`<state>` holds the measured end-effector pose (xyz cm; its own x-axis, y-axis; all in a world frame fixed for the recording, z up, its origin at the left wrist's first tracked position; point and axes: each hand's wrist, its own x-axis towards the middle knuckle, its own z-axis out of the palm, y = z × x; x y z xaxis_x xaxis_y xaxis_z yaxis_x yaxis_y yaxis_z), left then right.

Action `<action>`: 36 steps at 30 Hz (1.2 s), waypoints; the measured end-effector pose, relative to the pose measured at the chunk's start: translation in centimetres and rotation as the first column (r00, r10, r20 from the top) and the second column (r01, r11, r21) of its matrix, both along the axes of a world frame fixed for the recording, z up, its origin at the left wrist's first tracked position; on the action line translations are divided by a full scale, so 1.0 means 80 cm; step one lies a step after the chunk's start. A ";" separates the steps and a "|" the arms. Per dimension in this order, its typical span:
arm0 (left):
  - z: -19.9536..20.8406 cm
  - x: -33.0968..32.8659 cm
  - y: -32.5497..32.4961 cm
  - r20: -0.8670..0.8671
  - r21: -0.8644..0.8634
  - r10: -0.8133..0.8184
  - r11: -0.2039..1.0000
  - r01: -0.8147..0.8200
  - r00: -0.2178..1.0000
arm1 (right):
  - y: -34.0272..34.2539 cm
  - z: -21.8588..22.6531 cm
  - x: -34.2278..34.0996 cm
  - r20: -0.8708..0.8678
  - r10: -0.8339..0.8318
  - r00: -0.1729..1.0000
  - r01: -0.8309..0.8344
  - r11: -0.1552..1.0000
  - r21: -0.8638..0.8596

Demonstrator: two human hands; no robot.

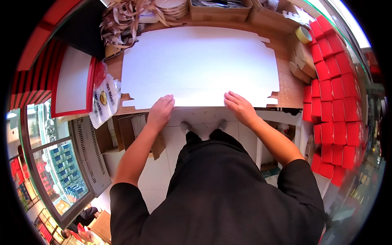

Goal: The person assembles flat white cardboard boxes by folding the flaps and securing them with red adhesive tape. They work on a wooden table, handling each box individually, folding the sides, and applying tape to the seams to form the final rectangular shape.

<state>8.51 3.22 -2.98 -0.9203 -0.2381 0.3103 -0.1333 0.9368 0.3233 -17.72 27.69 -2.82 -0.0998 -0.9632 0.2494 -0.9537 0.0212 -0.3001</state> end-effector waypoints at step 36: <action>-0.029 -0.115 0.003 -0.052 0.047 -0.018 0.999 0.020 0.999 | -0.141 -0.041 0.053 0.118 -0.328 0.937 0.344 0.925 -0.164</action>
<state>-0.70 3.43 -5.26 -0.9080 -0.2362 0.3460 -0.0978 0.9226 0.3732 -13.50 16.42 -6.11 -0.4385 -0.8094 0.3906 -0.8701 0.2737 -0.4098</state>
